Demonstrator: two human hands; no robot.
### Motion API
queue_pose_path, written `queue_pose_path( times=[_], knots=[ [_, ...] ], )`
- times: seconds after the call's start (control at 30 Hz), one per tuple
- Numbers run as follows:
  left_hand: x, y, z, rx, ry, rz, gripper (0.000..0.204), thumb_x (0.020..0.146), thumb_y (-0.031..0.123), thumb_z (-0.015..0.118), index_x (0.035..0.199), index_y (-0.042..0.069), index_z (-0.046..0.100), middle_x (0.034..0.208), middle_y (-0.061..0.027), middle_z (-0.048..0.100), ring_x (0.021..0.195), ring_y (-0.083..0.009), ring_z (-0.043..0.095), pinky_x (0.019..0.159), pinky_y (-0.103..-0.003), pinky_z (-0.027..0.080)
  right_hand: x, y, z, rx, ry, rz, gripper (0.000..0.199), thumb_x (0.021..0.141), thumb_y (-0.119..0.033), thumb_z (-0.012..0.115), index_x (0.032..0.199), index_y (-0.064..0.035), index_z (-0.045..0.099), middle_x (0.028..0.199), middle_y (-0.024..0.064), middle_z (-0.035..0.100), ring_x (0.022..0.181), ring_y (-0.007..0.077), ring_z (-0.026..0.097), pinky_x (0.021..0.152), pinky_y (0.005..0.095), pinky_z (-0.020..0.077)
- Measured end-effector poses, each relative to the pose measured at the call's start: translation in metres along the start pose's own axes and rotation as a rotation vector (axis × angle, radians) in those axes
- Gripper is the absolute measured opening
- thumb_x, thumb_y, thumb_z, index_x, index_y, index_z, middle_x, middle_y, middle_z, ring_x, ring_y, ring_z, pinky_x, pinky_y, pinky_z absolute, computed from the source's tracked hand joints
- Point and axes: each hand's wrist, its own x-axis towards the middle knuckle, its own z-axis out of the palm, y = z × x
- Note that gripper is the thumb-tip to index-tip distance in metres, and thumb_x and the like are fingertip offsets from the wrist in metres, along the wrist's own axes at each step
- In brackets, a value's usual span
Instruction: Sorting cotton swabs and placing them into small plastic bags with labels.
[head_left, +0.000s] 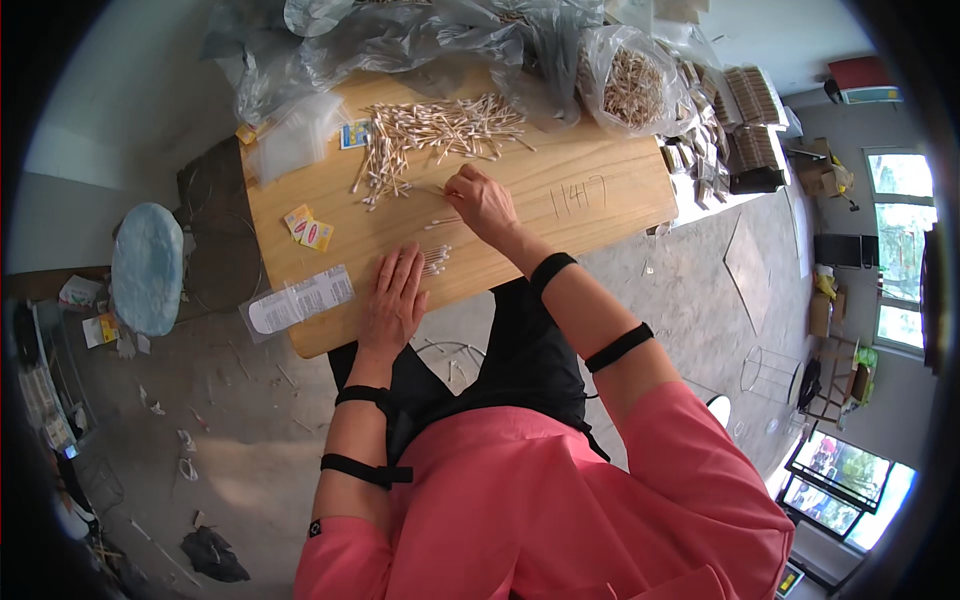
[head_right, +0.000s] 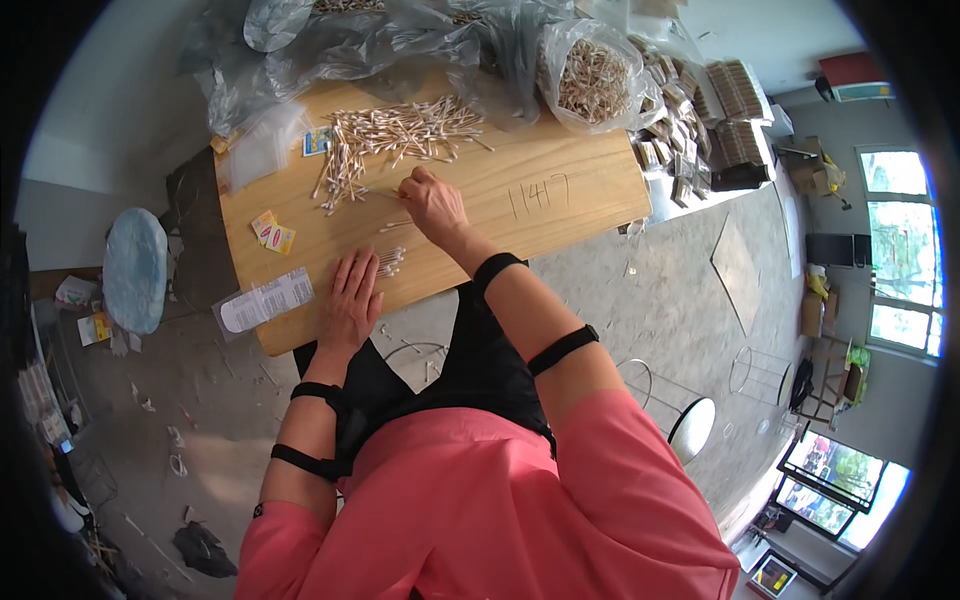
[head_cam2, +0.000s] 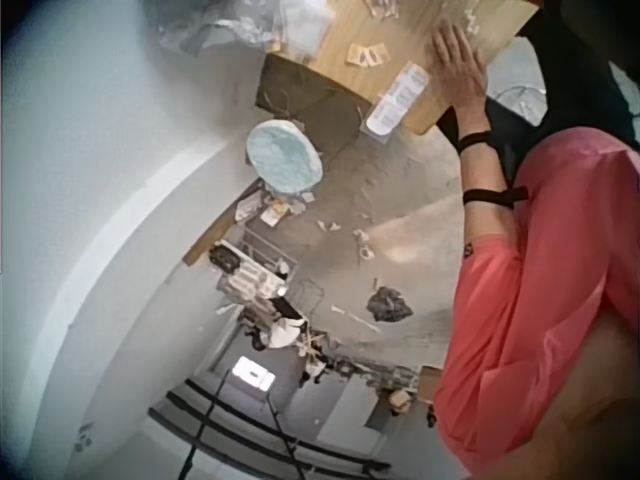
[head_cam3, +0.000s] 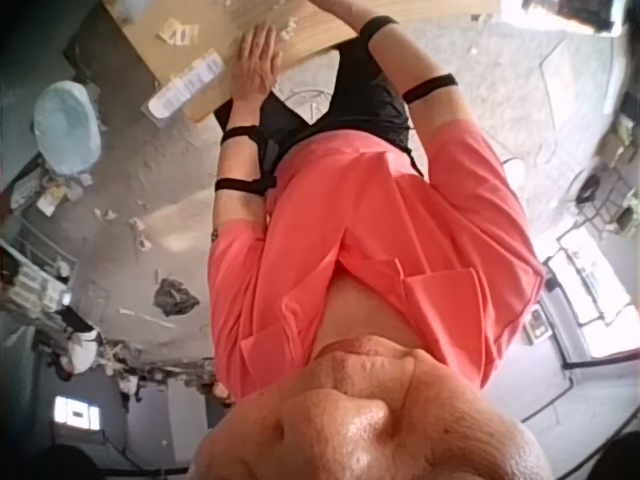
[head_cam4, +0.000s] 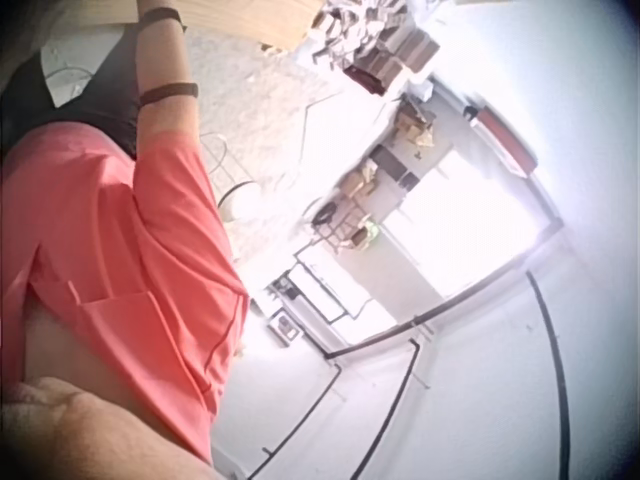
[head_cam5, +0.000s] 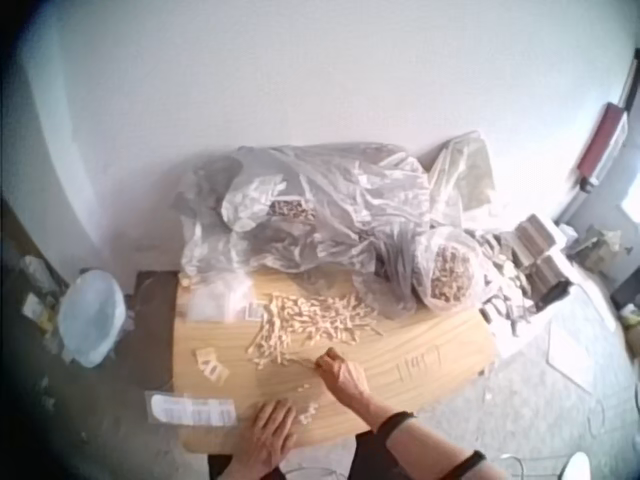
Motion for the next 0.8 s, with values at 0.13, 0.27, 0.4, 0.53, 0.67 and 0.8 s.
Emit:
queue_pose_path(
  times=[0.13,0.27,0.4,0.53,0.67,0.8],
  knots=[
    [0.0,0.0,-0.001,-0.011,0.005,0.0,0.061,0.089,0.022,0.059,0.144,0.004,0.04,0.152,-0.0086,0.036,0.142,-0.0279,0.031,0.119,-0.044,0.025,-0.003,0.023,-0.015,-0.031,-0.053,-0.047,0.011,0.084,-0.019,0.065,0.083,-0.0081,0.068,0.088,0.0083,0.062,0.081,0.03,0.064,0.069,0.0412,0.0517],
    [-0.002,-0.001,-0.001,-0.021,0.008,0.006,0.062,0.088,0.022,0.06,0.144,0.003,0.04,0.152,-0.009,0.036,0.143,-0.0278,0.029,0.119,-0.044,0.024,-0.027,0.022,-0.029,0.062,-0.168,0.082,0.013,0.083,-0.019,0.066,0.087,-0.0076,0.069,0.093,0.0087,0.063,0.083,0.0313,0.064,0.071,0.0412,0.0525],
    [-0.001,-0.001,-0.001,-0.065,0.003,-0.002,0.063,0.087,0.02,0.062,0.144,0.003,0.04,0.152,-0.009,0.035,0.144,-0.0279,0.027,0.12,-0.045,0.024,-0.047,0.016,-0.022,0.228,-0.029,0.05,0.024,0.076,-0.014,0.073,0.098,-0.0056,0.067,0.1,0.0123,0.062,0.086,0.0333,0.065,0.074,0.0396,0.0533],
    [-0.001,0.0,0.0,-0.083,0.004,-0.004,0.063,0.087,0.019,0.062,0.144,0.003,0.04,0.153,-0.0086,0.035,0.144,-0.0281,0.027,0.12,-0.045,0.024,-0.054,0.01,-0.012,0.381,0.079,0.156,0.027,0.074,-0.008,0.074,0.099,-0.0038,0.068,0.1,0.0148,0.062,0.086,0.0337,0.064,0.076,0.0383,0.0534],
    [-0.001,0.0,-0.001,-0.054,0.0,0.001,0.064,0.087,0.019,0.063,0.144,0.003,0.04,0.153,-0.0081,0.034,0.144,-0.0281,0.026,0.12,-0.044,0.023,-0.05,0.003,-0.002,0.36,0.093,0.148,0.02,0.075,-0.007,0.073,0.094,-0.0027,0.068,0.097,0.0149,0.062,0.085,0.0333,0.064,0.076,0.038,0.0531],
    [-0.002,0.0,0.0,0.008,-0.012,0.013,0.066,0.087,0.021,0.062,0.145,0.003,0.038,0.154,-0.0082,0.034,0.145,-0.0286,0.026,0.12,-0.045,0.022,-0.046,-0.014,0.012,0.395,0.087,0.1,0.015,0.075,-0.007,0.07,0.09,-0.0024,0.069,0.093,0.0152,0.062,0.084,0.0343,0.063,0.075,0.0392,0.0525]
  ],
)
